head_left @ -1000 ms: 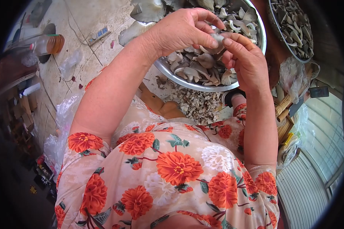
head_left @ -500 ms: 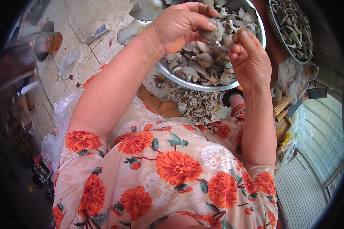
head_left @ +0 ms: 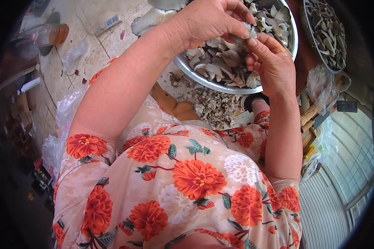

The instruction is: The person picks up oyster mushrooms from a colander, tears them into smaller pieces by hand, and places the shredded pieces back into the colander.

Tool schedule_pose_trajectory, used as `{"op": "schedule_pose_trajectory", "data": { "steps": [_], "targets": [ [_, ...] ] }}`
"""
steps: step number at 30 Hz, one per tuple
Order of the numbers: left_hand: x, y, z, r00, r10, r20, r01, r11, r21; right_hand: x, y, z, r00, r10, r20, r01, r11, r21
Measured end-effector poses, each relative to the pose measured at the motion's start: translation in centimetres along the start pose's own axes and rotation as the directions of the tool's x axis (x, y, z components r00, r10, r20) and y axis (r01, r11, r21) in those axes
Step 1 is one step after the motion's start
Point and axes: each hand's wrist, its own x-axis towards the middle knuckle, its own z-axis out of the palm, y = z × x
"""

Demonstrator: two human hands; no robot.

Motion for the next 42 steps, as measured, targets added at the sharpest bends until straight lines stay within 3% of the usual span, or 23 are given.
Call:
{"op": "schedule_pose_trajectory", "data": {
  "steps": [2, 4, 6, 10, 12, 15, 16, 17, 18, 20, 21, 24, 26, 27, 28, 30, 32, 35, 38, 40, 42],
  "targets": [
    [0.0, 0.2, -0.2, 1.0, 0.022, -0.016, -0.021, 0.997, 0.072, 0.1, 0.1, 0.0, 1.0, -0.004, 0.018, 0.004, 1.0, 0.001],
    [-0.4, 1.0, -0.4, 0.999, 0.017, -0.036, -0.015, 0.999, 0.045, 0.4, 0.2, -0.2, 0.997, -0.06, 0.039, 0.049, 0.97, 0.238],
    [-0.5, 1.2, -1.3, 0.998, 0.053, 0.035, -0.046, 0.981, -0.19, 0.7, -0.2, -0.3, 0.992, -0.1, 0.08, 0.062, 0.92, 0.388],
    [-0.3, 1.4, -2.3, 0.996, 0.079, -0.034, -0.084, 0.981, -0.176, 0.8, -0.8, -1.0, 0.978, -0.173, 0.12, 0.089, 0.856, 0.509],
    [-0.3, 1.4, -2.4, 0.993, 0.095, -0.063, -0.102, 0.988, -0.114, 0.0, -1.0, -0.9, 0.956, -0.157, 0.248, 0.045, 0.913, 0.405],
    [-0.8, 1.6, -2.3, 0.998, 0.012, -0.061, -0.009, 0.999, 0.042, -1.7, -0.8, -0.2, 0.864, -0.043, 0.501, 0.037, 0.999, 0.022],
    [-1.5, 2.7, -1.2, 0.987, -0.069, -0.145, 0.085, 0.991, 0.104, -2.1, -0.5, 0.3, 0.808, 0.035, 0.589, 0.005, 0.998, -0.066],
    [-1.2, 1.7, -1.7, 0.997, -0.009, -0.071, 0.024, 0.979, 0.202, -2.3, -0.4, 0.7, 0.727, 0.086, 0.682, 0.075, 0.976, -0.202],
    [-1.4, 1.3, -1.9, 0.999, 0.043, 0.008, -0.043, 0.955, 0.293, -2.4, -0.6, 1.4, 0.633, 0.084, 0.769, 0.261, 0.913, -0.314],
    [-1.5, 1.0, -2.0, 0.999, 0.039, 0.01, -0.04, 0.944, 0.326, -2.7, 0.2, 2.1, 0.573, 0.207, 0.793, 0.283, 0.858, -0.429],
    [-1.6, 1.1, -2.0, 0.999, 0.031, -0.033, -0.016, 0.924, 0.383, -2.7, 1.4, 2.2, 0.557, 0.056, 0.828, 0.449, 0.819, -0.357],
    [-0.2, 0.3, -3.4, 0.988, 0.014, -0.151, 0.06, 0.881, 0.469, -2.4, 1.4, 2.2, 0.627, 0.13, 0.768, 0.334, 0.846, -0.415],
    [0.7, -0.4, -4.6, 0.941, 0.302, -0.153, 0.004, 0.443, 0.897, -2.4, 1.2, 2.5, 0.631, 0.134, 0.765, 0.354, 0.827, -0.436],
    [1.2, -0.3, -4.0, 0.949, 0.203, -0.239, 0.19, 0.232, 0.954, -2.4, 1.1, 2.7, 0.637, 0.135, 0.759, 0.37, 0.81, -0.455],
    [1.1, -0.6, -3.8, 0.949, 0.205, -0.237, 0.188, 0.232, 0.954, -2.5, 1.3, 2.9, 0.638, 0.134, 0.758, 0.372, 0.809, -0.456],
    [0.9, -1.5, -3.5, 0.973, 0.158, -0.17, 0.175, -0.018, 0.984, -2.5, 1.9, 3.3, 0.611, 0.181, 0.771, 0.379, 0.788, -0.485],
    [1.3, -2.4, -3.3, 0.976, 0.125, -0.177, 0.184, -0.05, 0.982, -2.7, 2.4, 3.6, 0.605, 0.186, 0.774, 0.406, 0.765, -0.5],
    [2.2, -3.7, -3.7, 0.969, -0.095, -0.229, 0.206, -0.212, 0.955, -3.0, 3.1, 3.6, 0.628, 0.085, 0.774, 0.449, 0.772, -0.449],
    [2.8, -3.8, -3.9, 0.949, -0.169, -0.267, 0.229, -0.213, 0.95, -3.6, 2.6, 3.5, 0.696, 0.184, 0.694, 0.315, 0.791, -0.524],
    [3.1, -3.9, -4.0, 0.944, -0.193, -0.268, 0.222, -0.228, 0.948, -3.7, 2.8, 3.2, 0.699, 0.182, 0.691, 0.316, 0.789, -0.527],
    [3.3, -3.8, -4.0, 0.926, -0.213, -0.313, 0.27, -0.209, 0.94, -3.8, 3.3, 2.8, 0.642, 0.096, 0.76, 0.459, 0.746, -0.482]
  ]
}}
